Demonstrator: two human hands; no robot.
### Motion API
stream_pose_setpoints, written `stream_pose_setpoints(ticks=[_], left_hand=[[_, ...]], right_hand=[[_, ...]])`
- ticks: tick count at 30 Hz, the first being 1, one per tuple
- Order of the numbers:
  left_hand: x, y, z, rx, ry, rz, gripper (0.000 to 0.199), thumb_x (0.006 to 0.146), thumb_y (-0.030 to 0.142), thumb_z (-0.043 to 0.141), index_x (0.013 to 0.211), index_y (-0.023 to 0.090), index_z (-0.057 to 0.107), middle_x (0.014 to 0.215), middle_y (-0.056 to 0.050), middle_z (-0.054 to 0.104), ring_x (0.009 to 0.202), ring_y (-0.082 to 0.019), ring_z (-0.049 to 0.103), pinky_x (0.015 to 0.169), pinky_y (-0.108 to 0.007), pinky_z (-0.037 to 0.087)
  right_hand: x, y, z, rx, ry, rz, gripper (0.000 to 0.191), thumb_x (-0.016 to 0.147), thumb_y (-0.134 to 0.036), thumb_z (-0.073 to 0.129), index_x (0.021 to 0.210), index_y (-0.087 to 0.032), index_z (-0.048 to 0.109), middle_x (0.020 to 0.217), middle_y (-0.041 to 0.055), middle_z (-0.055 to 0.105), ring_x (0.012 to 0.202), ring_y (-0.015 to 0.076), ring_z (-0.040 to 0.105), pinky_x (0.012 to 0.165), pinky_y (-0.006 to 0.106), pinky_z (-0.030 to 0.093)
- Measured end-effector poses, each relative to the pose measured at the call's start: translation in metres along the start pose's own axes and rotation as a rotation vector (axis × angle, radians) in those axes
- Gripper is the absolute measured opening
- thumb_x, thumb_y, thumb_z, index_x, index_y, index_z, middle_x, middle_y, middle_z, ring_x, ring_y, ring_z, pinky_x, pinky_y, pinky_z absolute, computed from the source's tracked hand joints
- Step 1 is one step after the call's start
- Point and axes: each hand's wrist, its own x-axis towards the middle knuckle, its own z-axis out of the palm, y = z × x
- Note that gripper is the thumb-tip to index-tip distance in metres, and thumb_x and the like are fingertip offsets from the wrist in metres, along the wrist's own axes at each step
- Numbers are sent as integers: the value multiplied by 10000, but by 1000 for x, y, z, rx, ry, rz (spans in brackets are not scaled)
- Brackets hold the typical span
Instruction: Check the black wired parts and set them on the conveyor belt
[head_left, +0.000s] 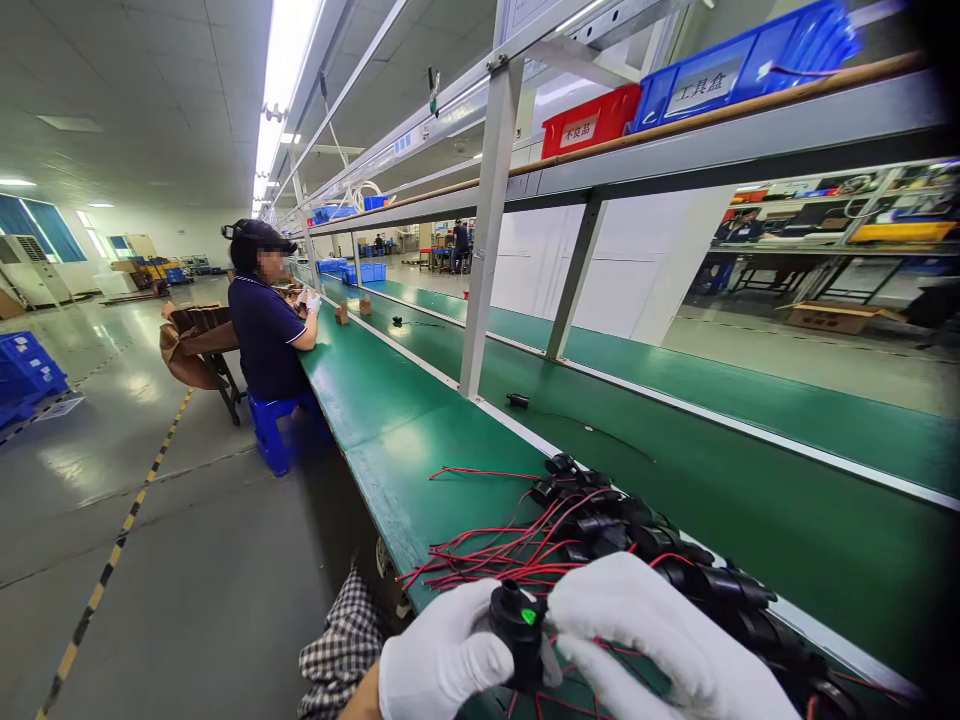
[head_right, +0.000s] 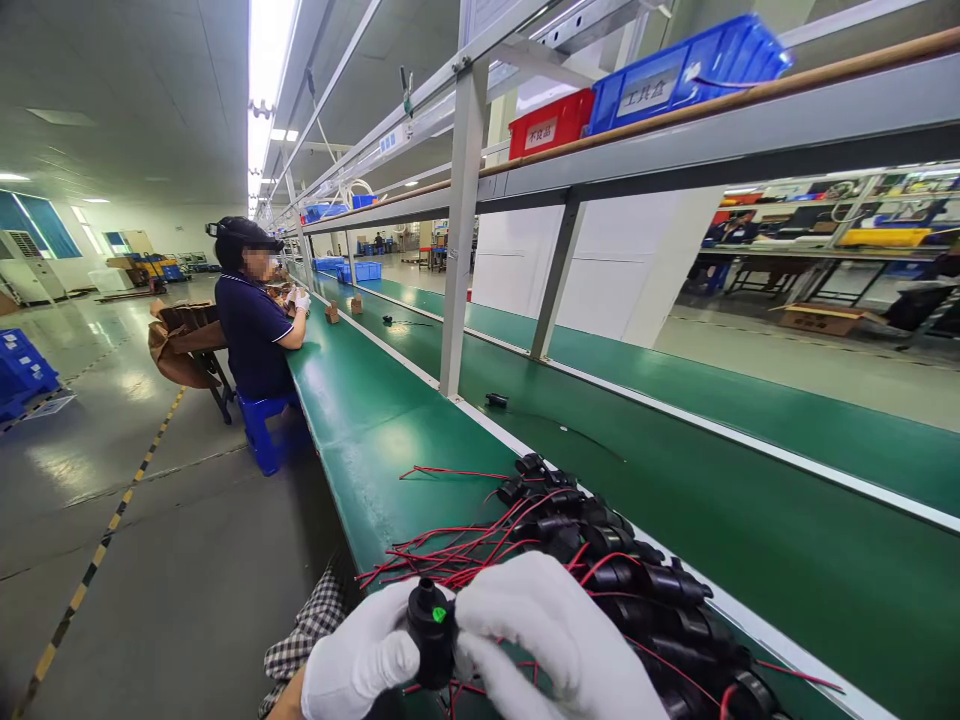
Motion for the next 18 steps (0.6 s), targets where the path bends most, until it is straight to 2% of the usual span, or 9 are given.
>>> stream_pose_setpoints(ticks=[3, 6, 8, 10, 13, 16, 18], left_hand=[[0, -2, -1, 75, -73, -11, 808, 757, 844, 451, 1132, 161, 665, 1048, -117, 679, 954, -268, 615, 886, -378, 468], [1, -5, 1, 130, -110, 18, 779, 780, 825, 450, 1076, 138, 667, 953, -106, 667, 855, -227, 593, 823, -355, 472], [2, -8, 6, 61, -113, 48, 748, 783, 797, 497, 1055, 118, 659, 893, -98, 656, 798, -204, 586, 764, -331, 473], [4, -12, 16, -148, -75, 60, 704, 789, 757, 548, 1037, 107, 660, 828, -87, 650, 741, -186, 598, 722, -315, 473], [8, -11, 28, -536, 34, 42, 599, 818, 662, 601, 980, 91, 683, 741, -79, 645, 652, -164, 611, 684, -297, 472], [12, -6, 31, -689, 126, -11, 506, 846, 570, 630, 908, 75, 713, 696, -83, 647, 588, -121, 581, 624, -242, 443], [13, -6, 30, -695, 158, -53, 510, 826, 568, 666, 880, 63, 721, 692, -89, 654, 561, -95, 556, 579, -207, 419]], right_hand=[[2, -5, 7, -29, -40, -40, 177, 902, -127, 558, 904, -303, 573, 795, -13, 657, 683, 170, 625, 599, 268, 552], [0, -7, 13, -17, -65, 10, 163, 895, -136, 537, 796, -265, 531, 748, -13, 632, 658, 168, 605, 577, 268, 520], [-1, -7, 16, 41, -66, 74, 190, 898, -139, 510, 744, -249, 503, 734, -19, 615, 656, 157, 601, 580, 253, 509], [-1, -7, 18, 125, -73, 186, 194, 902, -137, 479, 741, -244, 498, 749, -25, 612, 675, 149, 613, 612, 243, 518], [-1, -4, 22, 214, -105, 398, 118, 851, -137, 513, 875, -251, 529, 840, -16, 624, 792, 175, 644, 736, 272, 547], [-3, 2, 28, 229, -96, 458, 416, 713, -147, 597, 1108, -245, 511, 981, 15, 622, 942, 228, 630, 872, 343, 529], [-4, 7, 33, 250, -56, 462, 500, 652, -158, 603, 1136, -232, 502, 1006, 30, 619, 953, 246, 616, 896, 378, 509]])
